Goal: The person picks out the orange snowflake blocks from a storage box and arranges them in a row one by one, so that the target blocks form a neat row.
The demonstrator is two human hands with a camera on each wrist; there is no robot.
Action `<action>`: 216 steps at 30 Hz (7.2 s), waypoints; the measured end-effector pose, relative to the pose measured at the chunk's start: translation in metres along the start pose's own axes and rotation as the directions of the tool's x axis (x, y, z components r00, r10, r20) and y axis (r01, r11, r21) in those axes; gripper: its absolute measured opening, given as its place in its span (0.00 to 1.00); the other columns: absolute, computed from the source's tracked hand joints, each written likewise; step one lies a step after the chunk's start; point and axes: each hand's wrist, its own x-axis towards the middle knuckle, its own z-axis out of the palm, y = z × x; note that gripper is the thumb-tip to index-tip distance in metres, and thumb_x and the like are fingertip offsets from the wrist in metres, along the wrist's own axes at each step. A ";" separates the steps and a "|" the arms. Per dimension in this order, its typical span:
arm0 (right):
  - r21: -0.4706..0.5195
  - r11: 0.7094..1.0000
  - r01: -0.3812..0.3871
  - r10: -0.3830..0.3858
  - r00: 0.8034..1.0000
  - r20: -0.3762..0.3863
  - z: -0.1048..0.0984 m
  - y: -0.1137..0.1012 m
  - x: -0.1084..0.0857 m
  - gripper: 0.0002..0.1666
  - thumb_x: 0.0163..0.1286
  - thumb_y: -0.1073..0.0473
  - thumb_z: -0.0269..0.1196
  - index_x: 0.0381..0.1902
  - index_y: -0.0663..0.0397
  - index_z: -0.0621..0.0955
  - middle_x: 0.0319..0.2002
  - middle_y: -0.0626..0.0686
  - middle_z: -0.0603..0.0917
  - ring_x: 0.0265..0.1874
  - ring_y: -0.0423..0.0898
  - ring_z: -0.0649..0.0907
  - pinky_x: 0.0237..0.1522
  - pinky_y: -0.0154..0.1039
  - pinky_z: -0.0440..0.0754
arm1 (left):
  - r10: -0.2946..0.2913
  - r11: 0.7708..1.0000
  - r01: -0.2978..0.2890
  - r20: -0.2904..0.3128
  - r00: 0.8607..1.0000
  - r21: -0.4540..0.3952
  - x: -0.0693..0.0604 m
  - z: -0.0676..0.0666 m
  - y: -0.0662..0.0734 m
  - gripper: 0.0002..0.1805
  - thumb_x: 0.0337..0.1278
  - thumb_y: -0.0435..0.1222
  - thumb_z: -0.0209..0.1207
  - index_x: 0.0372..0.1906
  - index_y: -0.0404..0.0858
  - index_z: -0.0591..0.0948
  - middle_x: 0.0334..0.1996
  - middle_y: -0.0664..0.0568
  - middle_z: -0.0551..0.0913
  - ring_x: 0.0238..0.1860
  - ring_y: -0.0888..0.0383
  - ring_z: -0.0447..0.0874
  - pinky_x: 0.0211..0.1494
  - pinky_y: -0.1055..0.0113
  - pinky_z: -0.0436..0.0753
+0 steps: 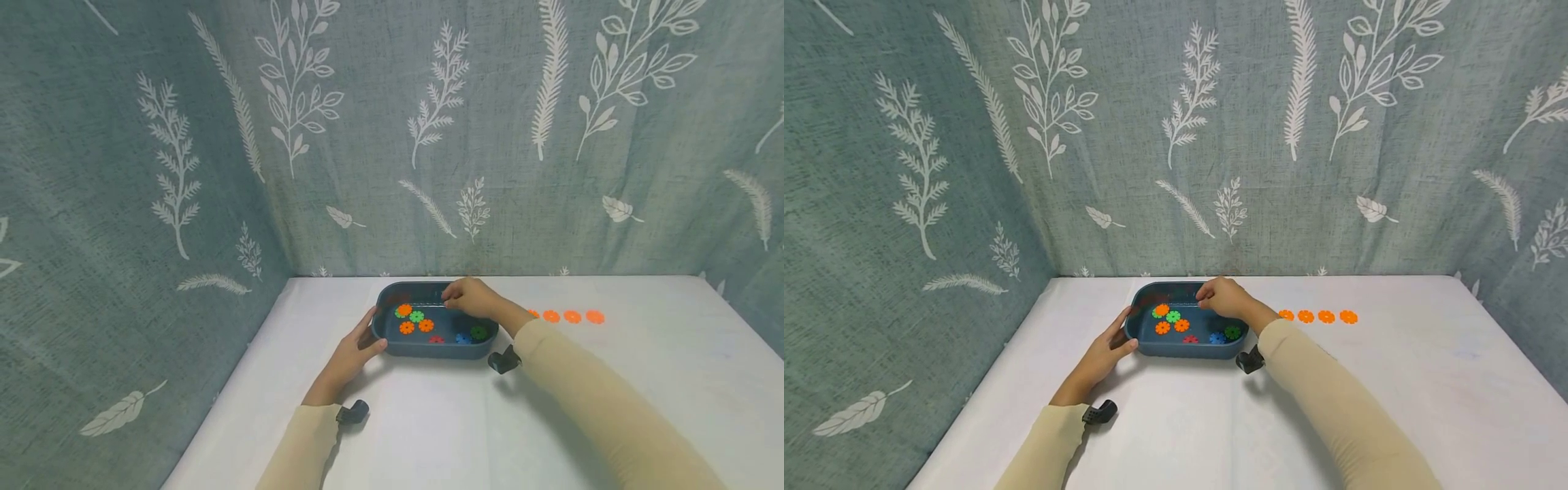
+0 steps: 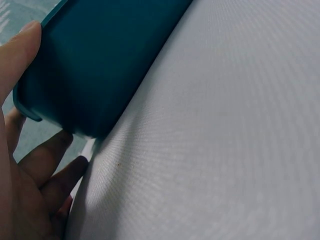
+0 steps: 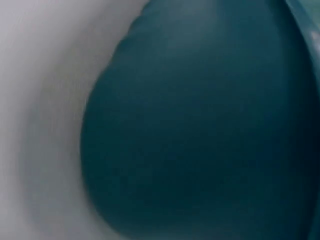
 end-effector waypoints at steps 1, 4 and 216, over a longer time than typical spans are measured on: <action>-0.005 1.000 -0.002 0.002 1.000 0.004 0.003 0.000 0.001 0.16 0.70 0.59 0.62 0.51 0.61 0.83 0.45 0.54 0.85 0.44 0.49 0.83 0.43 0.45 0.82 | 0.001 1.000 -0.001 0.000 1.000 -0.002 0.000 0.000 0.000 0.44 0.59 0.53 0.63 0.76 0.64 0.53 0.71 0.50 0.63 0.70 0.48 0.63 0.69 0.35 0.51; -0.005 1.000 0.007 -0.007 1.000 0.025 0.009 -0.002 0.005 0.15 0.70 0.60 0.62 0.51 0.60 0.83 0.45 0.53 0.85 0.44 0.49 0.83 0.43 0.44 0.82 | 0.005 1.000 -0.005 -0.001 1.000 -0.001 0.001 0.000 -0.001 0.45 0.59 0.52 0.64 0.77 0.63 0.53 0.72 0.50 0.63 0.70 0.48 0.63 0.69 0.35 0.51; 0.196 0.911 -0.363 0.402 0.888 -0.222 -0.125 0.188 -0.164 0.33 0.69 0.54 0.62 0.65 0.68 0.68 0.33 0.53 0.79 0.27 0.46 0.76 0.28 0.38 0.75 | -0.014 1.000 0.014 -0.004 1.000 0.000 0.000 0.000 0.001 0.45 0.58 0.54 0.64 0.76 0.65 0.53 0.71 0.45 0.64 0.69 0.46 0.64 0.69 0.37 0.54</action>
